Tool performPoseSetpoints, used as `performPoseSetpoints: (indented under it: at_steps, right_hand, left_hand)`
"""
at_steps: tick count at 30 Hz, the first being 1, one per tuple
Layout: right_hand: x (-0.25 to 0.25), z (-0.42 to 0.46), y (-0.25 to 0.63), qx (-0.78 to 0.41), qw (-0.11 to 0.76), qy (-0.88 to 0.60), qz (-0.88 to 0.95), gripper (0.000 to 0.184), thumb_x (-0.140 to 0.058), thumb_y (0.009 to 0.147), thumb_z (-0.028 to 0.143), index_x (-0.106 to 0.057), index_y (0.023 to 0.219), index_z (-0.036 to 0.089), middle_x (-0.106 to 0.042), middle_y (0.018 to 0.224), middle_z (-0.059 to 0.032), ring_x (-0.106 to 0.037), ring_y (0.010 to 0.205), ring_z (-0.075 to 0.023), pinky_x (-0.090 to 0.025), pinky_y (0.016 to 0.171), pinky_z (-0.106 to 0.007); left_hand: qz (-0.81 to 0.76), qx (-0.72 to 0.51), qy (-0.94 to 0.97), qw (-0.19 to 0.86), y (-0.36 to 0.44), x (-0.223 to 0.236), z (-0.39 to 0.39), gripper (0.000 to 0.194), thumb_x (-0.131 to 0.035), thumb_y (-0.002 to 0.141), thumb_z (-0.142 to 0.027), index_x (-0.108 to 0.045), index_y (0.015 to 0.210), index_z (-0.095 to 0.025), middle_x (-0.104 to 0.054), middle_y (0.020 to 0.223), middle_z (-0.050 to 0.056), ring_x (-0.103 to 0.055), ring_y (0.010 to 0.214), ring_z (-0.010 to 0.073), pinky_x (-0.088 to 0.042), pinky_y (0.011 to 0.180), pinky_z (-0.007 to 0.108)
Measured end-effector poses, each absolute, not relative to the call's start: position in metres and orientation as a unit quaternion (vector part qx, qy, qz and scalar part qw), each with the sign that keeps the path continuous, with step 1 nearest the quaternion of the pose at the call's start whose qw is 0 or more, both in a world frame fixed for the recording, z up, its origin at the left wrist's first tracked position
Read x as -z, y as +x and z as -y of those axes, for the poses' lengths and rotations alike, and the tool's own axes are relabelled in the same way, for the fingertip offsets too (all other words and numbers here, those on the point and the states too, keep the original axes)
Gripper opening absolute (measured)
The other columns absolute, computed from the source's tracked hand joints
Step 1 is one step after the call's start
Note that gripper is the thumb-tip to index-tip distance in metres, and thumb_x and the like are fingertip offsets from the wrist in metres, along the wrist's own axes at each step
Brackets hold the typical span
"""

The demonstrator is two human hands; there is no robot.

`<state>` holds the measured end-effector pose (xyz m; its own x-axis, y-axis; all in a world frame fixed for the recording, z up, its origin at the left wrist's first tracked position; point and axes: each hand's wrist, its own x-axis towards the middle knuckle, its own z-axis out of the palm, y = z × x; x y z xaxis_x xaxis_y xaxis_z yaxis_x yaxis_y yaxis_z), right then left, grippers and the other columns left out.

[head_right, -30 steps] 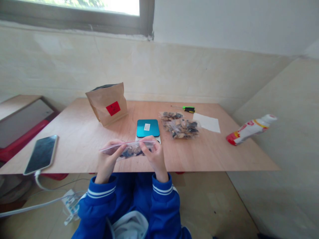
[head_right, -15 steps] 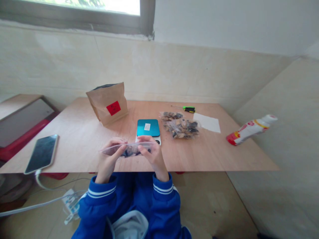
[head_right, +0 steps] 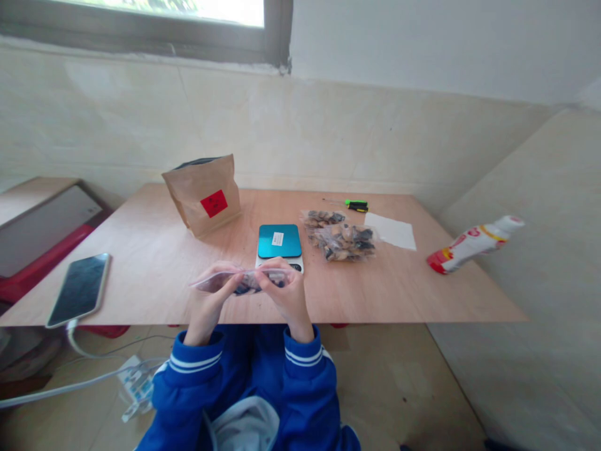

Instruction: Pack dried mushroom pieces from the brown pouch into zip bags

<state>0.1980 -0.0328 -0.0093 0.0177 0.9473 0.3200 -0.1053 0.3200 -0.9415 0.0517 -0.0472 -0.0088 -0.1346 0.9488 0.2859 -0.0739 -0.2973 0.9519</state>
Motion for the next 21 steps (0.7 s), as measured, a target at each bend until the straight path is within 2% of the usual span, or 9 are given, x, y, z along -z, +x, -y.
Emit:
performPoseSetpoints:
  at_steps: [7, 14, 21]
  right_hand:
    - [0.0100, 0.0330, 0.1877, -0.420, 0.636, -0.410, 0.501, 0.012, -0.072, 0.074, 0.031, -0.068, 0.071, 0.020, -0.065, 0.074, -0.0007, -0.062, 0.071, -0.0156, -0.051, 0.062, -0.026]
    - [0.0110, 0.0329, 0.1931, -0.497, 0.574, -0.374, 0.532, 0.015, -0.075, 0.074, 0.032, -0.074, 0.085, 0.023, -0.072, 0.088, -0.0019, -0.065, 0.080, -0.0164, -0.054, 0.070, -0.027]
    - [0.0134, 0.0312, 0.1900, -0.467, 0.591, -0.375, 0.540, 0.009, -0.073, 0.077, 0.031, -0.074, 0.077, 0.022, -0.071, 0.082, -0.0028, -0.065, 0.081, -0.0178, -0.055, 0.068, -0.029]
  left_hand:
    - [-0.448, -0.648, 0.481, 0.385, 0.0599, 0.0078, 0.0466, 0.017, -0.074, 0.075, -0.033, -0.068, 0.077, -0.018, -0.069, 0.075, 0.001, -0.067, 0.071, 0.0148, -0.055, 0.064, 0.024]
    - [-0.395, -0.634, 0.494, 0.445, 0.0553, 0.0094, 0.0448, 0.015, -0.074, 0.076, -0.028, -0.069, 0.087, -0.018, -0.070, 0.083, 0.002, -0.068, 0.076, 0.0143, -0.055, 0.064, 0.022]
    - [-0.409, -0.628, 0.523, 0.406, 0.0552, 0.0101, 0.0443, 0.011, -0.073, 0.077, -0.026, -0.068, 0.082, -0.018, -0.068, 0.084, 0.002, -0.067, 0.081, 0.0149, -0.055, 0.070, 0.024]
